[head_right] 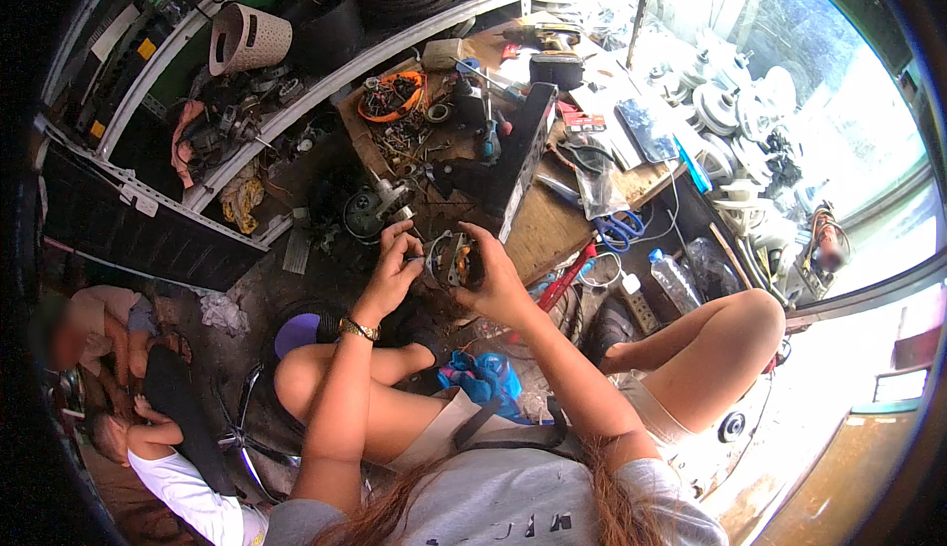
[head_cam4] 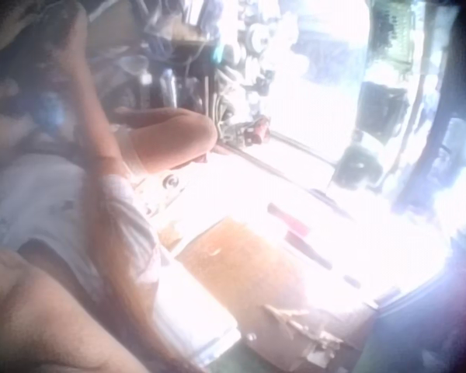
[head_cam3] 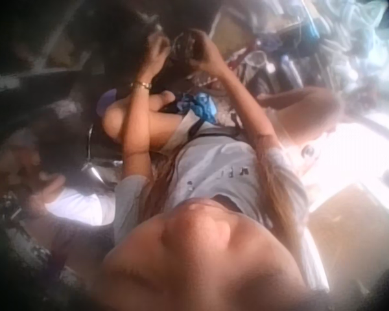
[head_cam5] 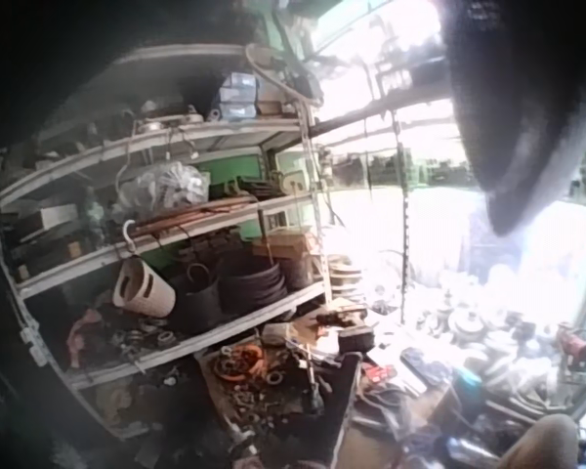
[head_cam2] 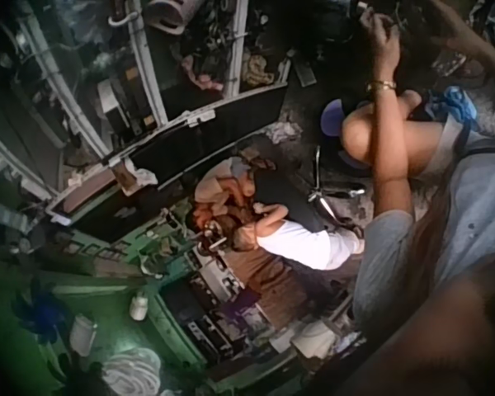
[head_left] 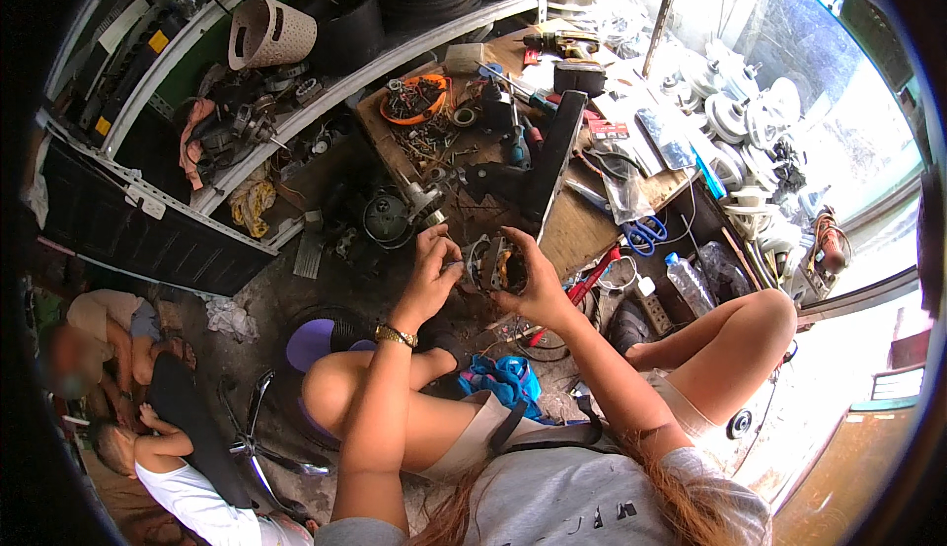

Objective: The person sits in a cluttered workshop and assembles a small mechanical component, likely a carburetor, using a hammer and other hand tools. They repeatedly tap and adjust internal parts while holding the assembly in their hands.

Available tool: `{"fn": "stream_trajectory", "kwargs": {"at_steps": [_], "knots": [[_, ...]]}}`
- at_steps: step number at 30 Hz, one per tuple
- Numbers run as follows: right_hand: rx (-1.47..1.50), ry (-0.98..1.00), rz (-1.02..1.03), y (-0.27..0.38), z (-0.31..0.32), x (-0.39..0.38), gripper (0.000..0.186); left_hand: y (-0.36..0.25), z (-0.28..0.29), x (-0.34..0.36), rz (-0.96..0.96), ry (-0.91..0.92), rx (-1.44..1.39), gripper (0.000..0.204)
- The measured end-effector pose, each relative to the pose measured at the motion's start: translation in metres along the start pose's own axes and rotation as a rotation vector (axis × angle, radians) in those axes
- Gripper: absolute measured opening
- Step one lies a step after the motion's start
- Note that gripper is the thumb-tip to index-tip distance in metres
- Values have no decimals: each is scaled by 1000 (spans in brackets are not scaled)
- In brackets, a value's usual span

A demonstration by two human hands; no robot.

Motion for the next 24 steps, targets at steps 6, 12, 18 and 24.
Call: {"fn": "stream_trajectory", "kwargs": {"at_steps": [6, 12, 18, 24], "knots": [[53, 24, -5, -2, 4, 0, 90, 14, -13, 1, 85, 111, -422, 21], [106, 42, 7, 1, 7, 5, 89, -15, -16, 1, 9, 53, -511, 39], [97, 42, 15, -1, 7, 3, 89, -21, -13, 2, -84, 125, -433, 61], [112, 50, 40, -6, 6, 3, 89, -25, -14, 4, -65, 138, -301, 76]]}}
Point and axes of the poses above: each hand's wrist, its own x-axis towards the middle knuckle, its own z-axis out of the back of the hand, y = z × x, the point moved 6 cm from there along x, towards the middle knuckle, and after that the axes turned 2 degrees about -y, right-handed, at the moved point
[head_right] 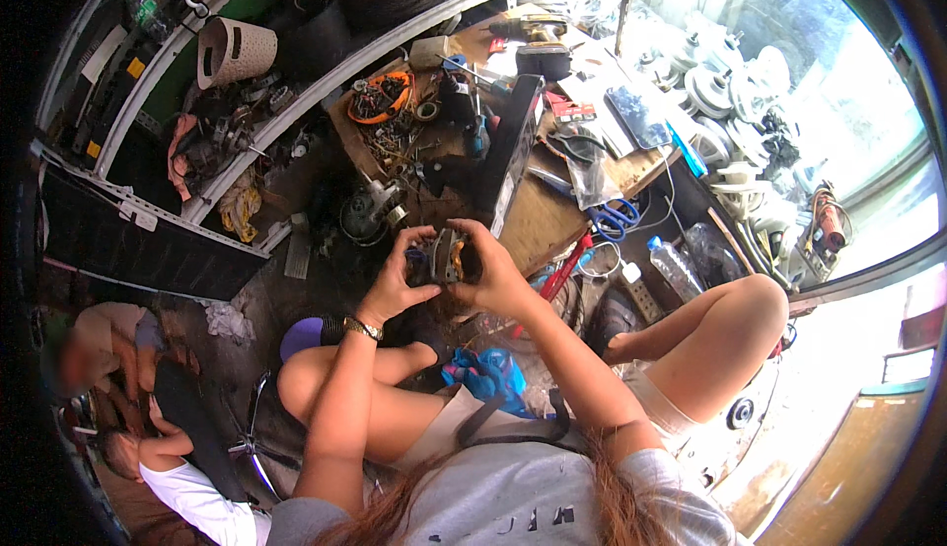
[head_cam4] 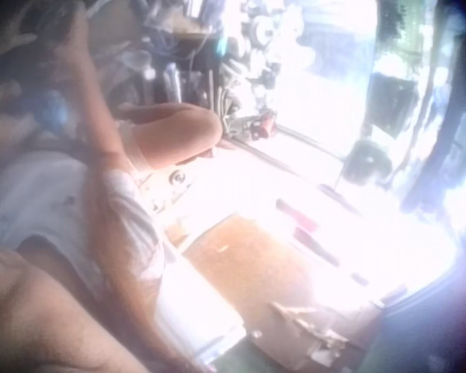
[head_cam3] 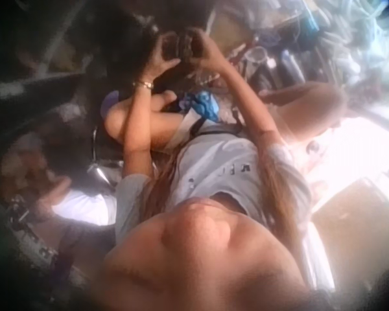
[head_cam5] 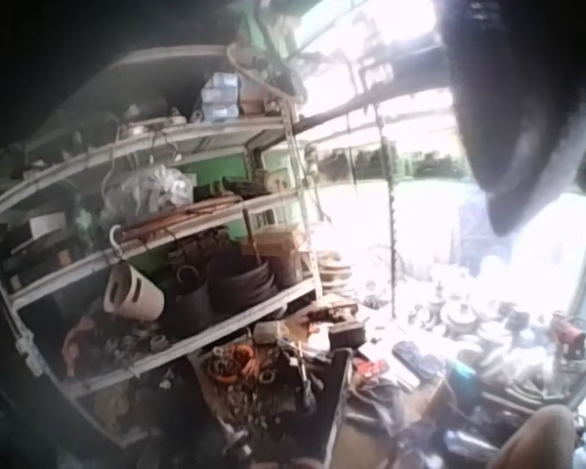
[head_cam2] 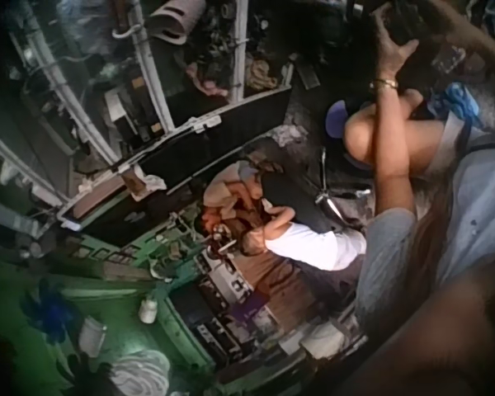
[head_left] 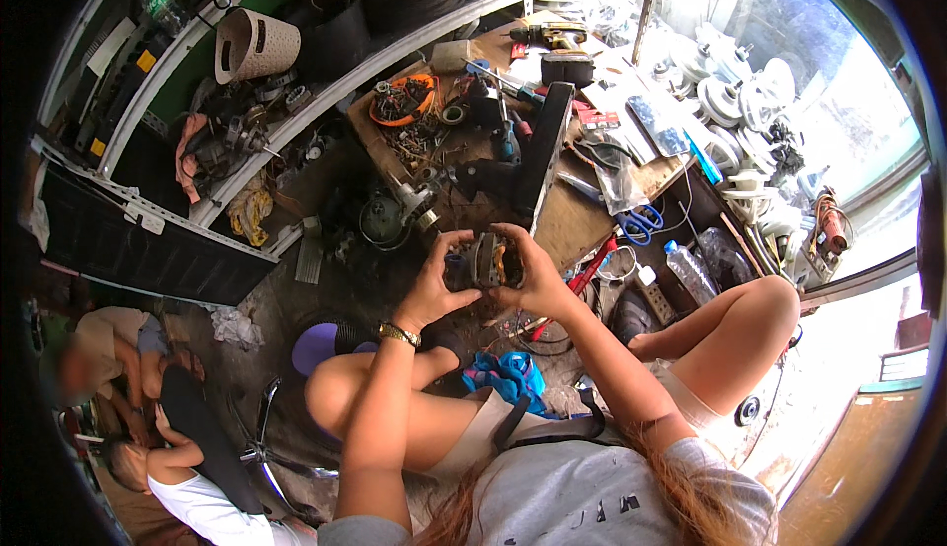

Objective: The person sits in a cluttered workshop and assembles a small mechanical component, likely a carburetor, using a hammer and other hand tools. They repeatedly tap and adjust internal parts while holding the assembly in their hands.

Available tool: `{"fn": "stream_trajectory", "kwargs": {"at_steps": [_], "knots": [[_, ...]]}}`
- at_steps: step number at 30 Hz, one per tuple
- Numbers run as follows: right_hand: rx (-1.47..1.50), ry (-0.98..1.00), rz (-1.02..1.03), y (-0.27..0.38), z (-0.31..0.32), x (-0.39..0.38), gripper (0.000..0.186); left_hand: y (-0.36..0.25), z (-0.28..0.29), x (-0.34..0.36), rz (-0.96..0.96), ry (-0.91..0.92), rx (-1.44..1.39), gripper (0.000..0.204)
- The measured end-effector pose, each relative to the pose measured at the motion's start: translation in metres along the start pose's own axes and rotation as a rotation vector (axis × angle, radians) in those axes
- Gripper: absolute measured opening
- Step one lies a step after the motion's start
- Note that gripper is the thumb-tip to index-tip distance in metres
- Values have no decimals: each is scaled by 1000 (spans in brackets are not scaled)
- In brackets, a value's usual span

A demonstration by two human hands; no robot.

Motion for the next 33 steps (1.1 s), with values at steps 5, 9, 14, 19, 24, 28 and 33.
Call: {"fn": "stream_trajectory", "kwargs": {"at_steps": [5, 9, 14, 19, 24, 28, 33], "knots": [[132, 10, -15, -4, 0, 3, 86, -4, 4, 1, -96, -46, 200, 75], [142, 24, -56, -2, -1, 4, 87, 2, 6, 2, -48, 8, 81, 72], [146, 36, -54, -6, -1, 3, 88, -6, 5, 5, -55, 15, 90, 73], [181, 68, -83, -9, -1, 4, 90, -9, 4, 4, -24, 20, 83, 81], [226, 65, -101, -12, -3, 3, 93, -12, 5, 6, -50, 57, 156, 83], [237, 47, -73, -14, -4, 2, 95, -11, 4, 6, -53, 50, 155, 82], [289, 47, -126, -25, -6, 0, 94, -11, 7, 5, 3, 51, 117, 93]]}}
Point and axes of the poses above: each hand's wrist, its own x-axis towards the middle knuckle, its own z-axis out of the back of the hand, y = z × x, the point moved 6 cm from there along x, towards the middle knuckle, and after that the axes turned 2 degrees about -y, right-handed, at the moved point
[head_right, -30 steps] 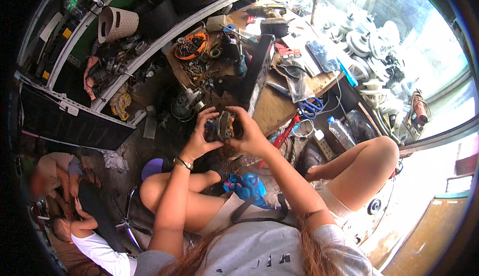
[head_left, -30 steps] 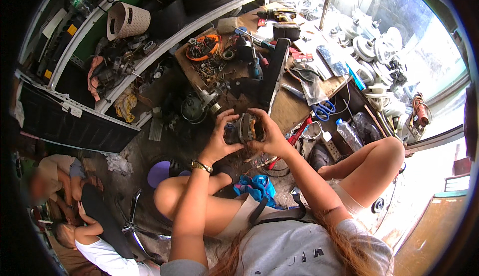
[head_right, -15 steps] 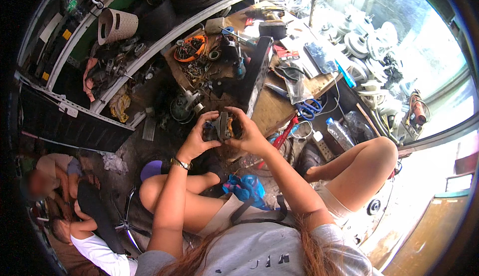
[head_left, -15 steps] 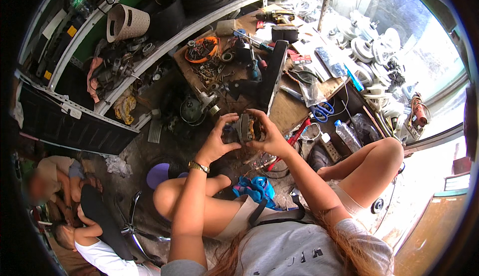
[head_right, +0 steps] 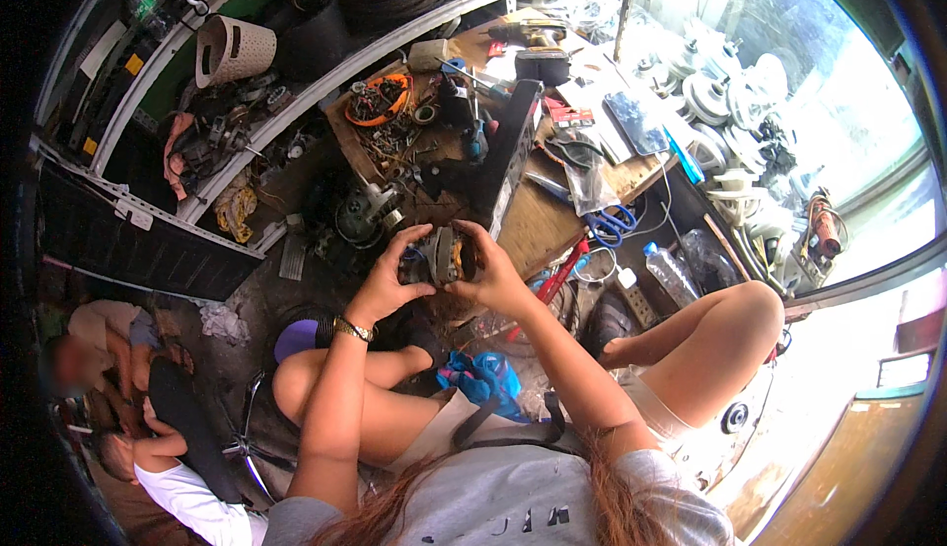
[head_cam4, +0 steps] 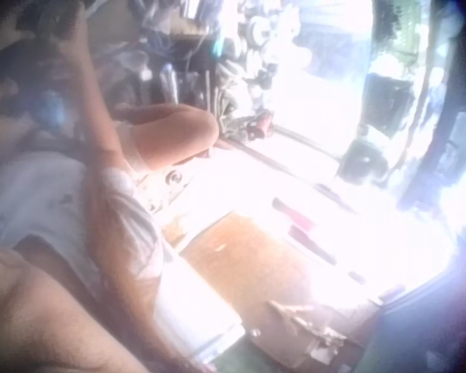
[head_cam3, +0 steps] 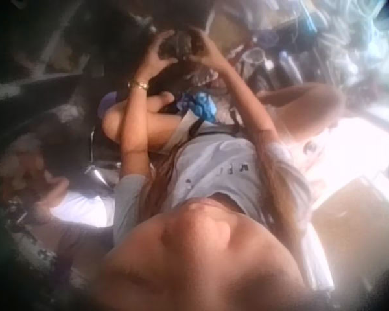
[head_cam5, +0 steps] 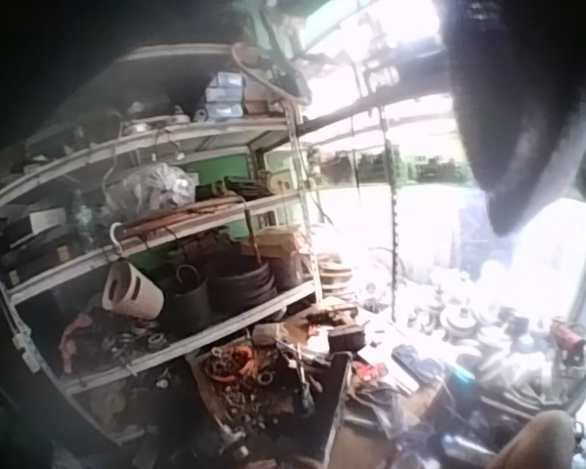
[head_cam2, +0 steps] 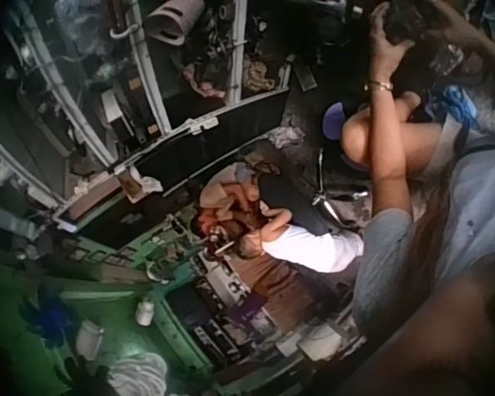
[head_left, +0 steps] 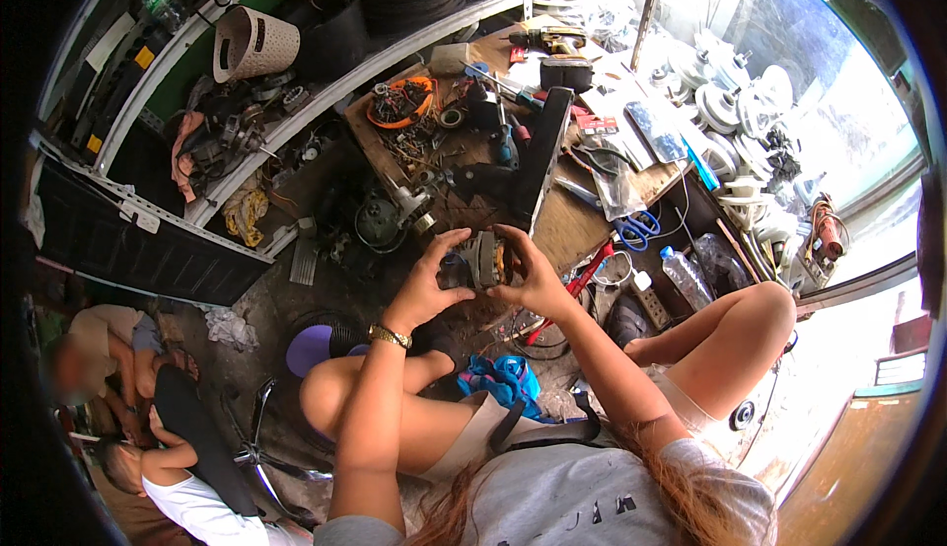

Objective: The person sits in a cluttered workshop and assembles a small mechanical component, likely a carburetor, using a hammer and other hand tools. They repeatedly tap and adjust internal parts while holding the assembly in their hands.

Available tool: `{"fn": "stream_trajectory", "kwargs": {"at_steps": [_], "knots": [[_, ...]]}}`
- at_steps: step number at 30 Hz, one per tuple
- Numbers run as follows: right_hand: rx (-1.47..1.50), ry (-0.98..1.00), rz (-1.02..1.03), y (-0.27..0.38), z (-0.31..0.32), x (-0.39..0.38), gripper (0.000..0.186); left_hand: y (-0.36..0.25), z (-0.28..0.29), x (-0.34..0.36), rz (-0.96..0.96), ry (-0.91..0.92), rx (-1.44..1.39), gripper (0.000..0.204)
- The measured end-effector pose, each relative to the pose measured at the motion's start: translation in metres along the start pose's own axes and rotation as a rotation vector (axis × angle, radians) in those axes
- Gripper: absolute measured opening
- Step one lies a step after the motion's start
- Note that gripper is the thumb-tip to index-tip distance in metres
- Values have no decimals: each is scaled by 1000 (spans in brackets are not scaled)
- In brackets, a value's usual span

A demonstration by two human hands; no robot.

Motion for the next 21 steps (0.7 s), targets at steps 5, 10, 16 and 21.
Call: {"fn": "stream_trajectory", "kwargs": {"at_steps": [5, 10, 16, 21], "knots": [[60, -33, -32, -2, 2, -2, 93, -6, -1, -2, -3, -15, 25, 97], [90, -29, -19, -3, 2, -1, 92, -5, 0, -2, -35, 0, 46, 97], [28, 0, 37, 9, 2, 2, 88, -4, 1, -3, -19, 21, 37, 95], [-6, 26, 58, 9, 3, 4, 87, -7, 2, -2, -35, 31, 68, 95]]}}
Point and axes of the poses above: each hand's wrist, its own x-axis towards the middle knuckle, its own z-axis out of the back of the hand, y = z × x, the point moved 6 cm from there along x, towards the middle knuckle, and after that the axes turned 2 degrees about -y, right-handed, at the moved point
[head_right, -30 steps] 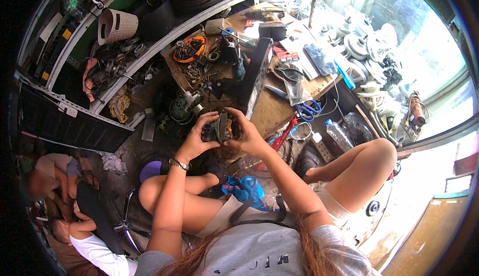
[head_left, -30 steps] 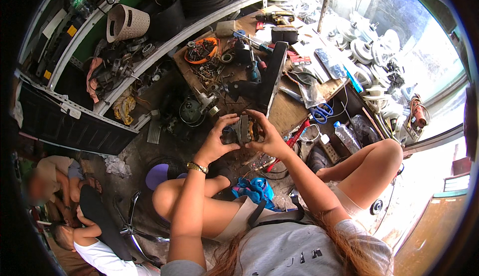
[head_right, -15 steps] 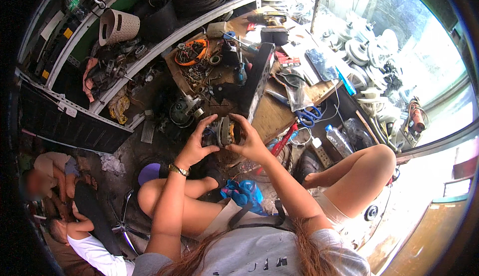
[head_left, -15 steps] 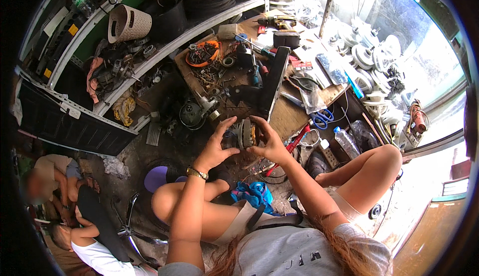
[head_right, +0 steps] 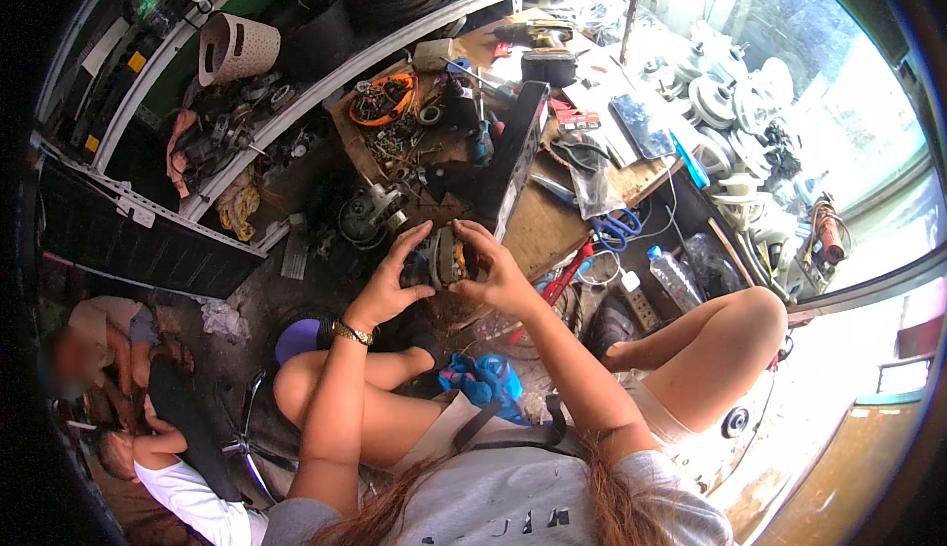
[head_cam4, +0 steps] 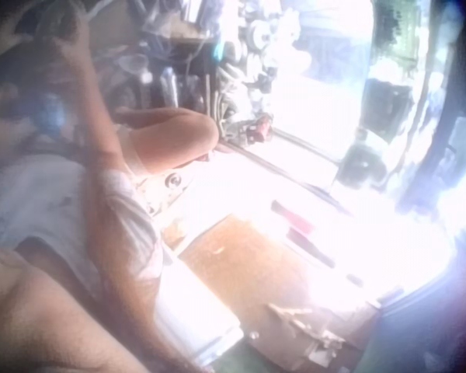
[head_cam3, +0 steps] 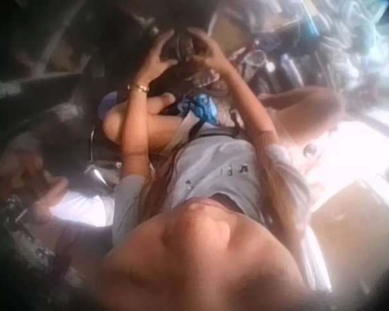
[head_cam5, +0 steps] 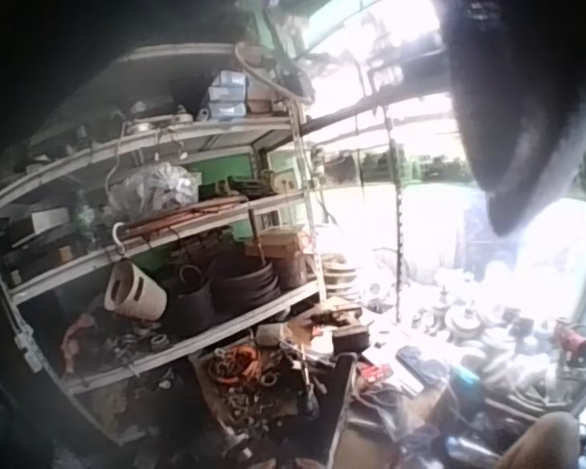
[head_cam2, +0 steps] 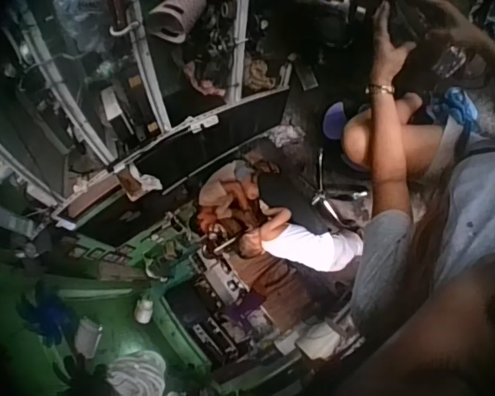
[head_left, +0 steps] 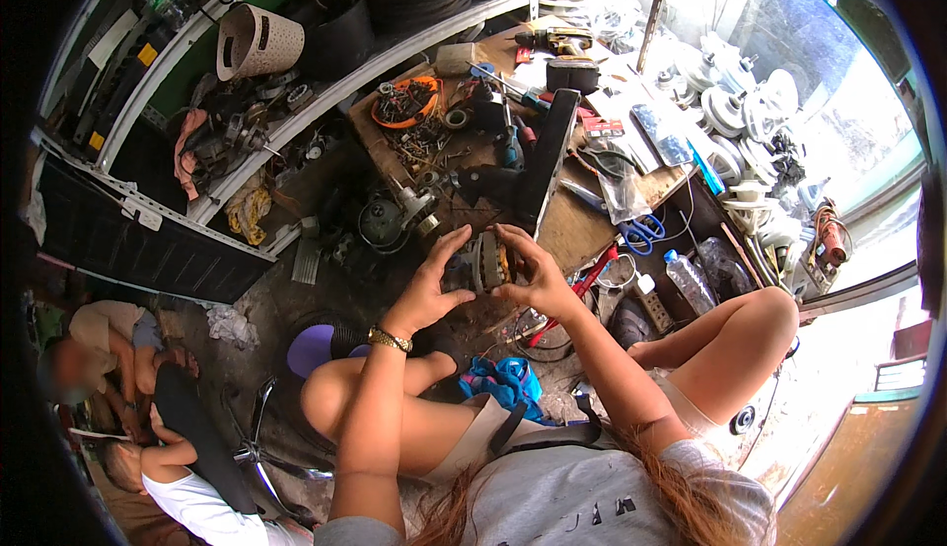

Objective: The person sits in a cluttered workshop and assembles a small mechanical component, likely a carburetor, using a hammer and other hand tools. They repeatedly tap and adjust internal parts while holding the assembly in their hands.

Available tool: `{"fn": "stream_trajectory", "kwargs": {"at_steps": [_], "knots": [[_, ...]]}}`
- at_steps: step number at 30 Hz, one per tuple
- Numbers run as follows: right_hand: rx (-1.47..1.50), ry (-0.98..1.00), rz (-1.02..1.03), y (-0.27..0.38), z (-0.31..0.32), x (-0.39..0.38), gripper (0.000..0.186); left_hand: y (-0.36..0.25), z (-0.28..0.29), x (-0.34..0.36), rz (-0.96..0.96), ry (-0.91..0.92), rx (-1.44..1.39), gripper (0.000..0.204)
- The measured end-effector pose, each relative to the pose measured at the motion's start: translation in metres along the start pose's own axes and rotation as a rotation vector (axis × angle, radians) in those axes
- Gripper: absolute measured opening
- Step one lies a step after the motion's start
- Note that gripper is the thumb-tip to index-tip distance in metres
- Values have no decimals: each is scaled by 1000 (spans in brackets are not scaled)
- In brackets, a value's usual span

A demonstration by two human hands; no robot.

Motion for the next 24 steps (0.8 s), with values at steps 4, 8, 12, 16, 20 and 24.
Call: {"fn": "stream_trajectory", "kwargs": {"at_steps": [4, 8, 12, 16, 20, 24], "knots": [[12, -4, 8, 0, 1, 1, 88, -1, -2, 1, -2, 2, -2, 95], [-34, -2, 41, 3, -1, 2, 89, -3, -2, 3, -8, 1, 12, 97], [-46, 8, 32, 8, -2, 4, 91, -3, 0, 3, -20, -8, 18, 97], [-35, 9, 34, 6, -2, 4, 91, -2, 0, 3, -24, -16, 21, 98], [10, 31, 6, 6, -2, 5, 90, -2, -1, 3, -40, -35, 37, 98], [-45, 46, 67, 7, -4, 14, 88, 4, 1, 3, 8, -68, -52, 102]]}}
Point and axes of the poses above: each hand's wrist, its own x-axis towards the middle knuckle, its own z-axis out of the back of the hand, y = z × x, the point moved 6 cm from there along x, towards the middle knuckle, and after that the axes turned 2 degrees about -y, right-handed, at the moved point
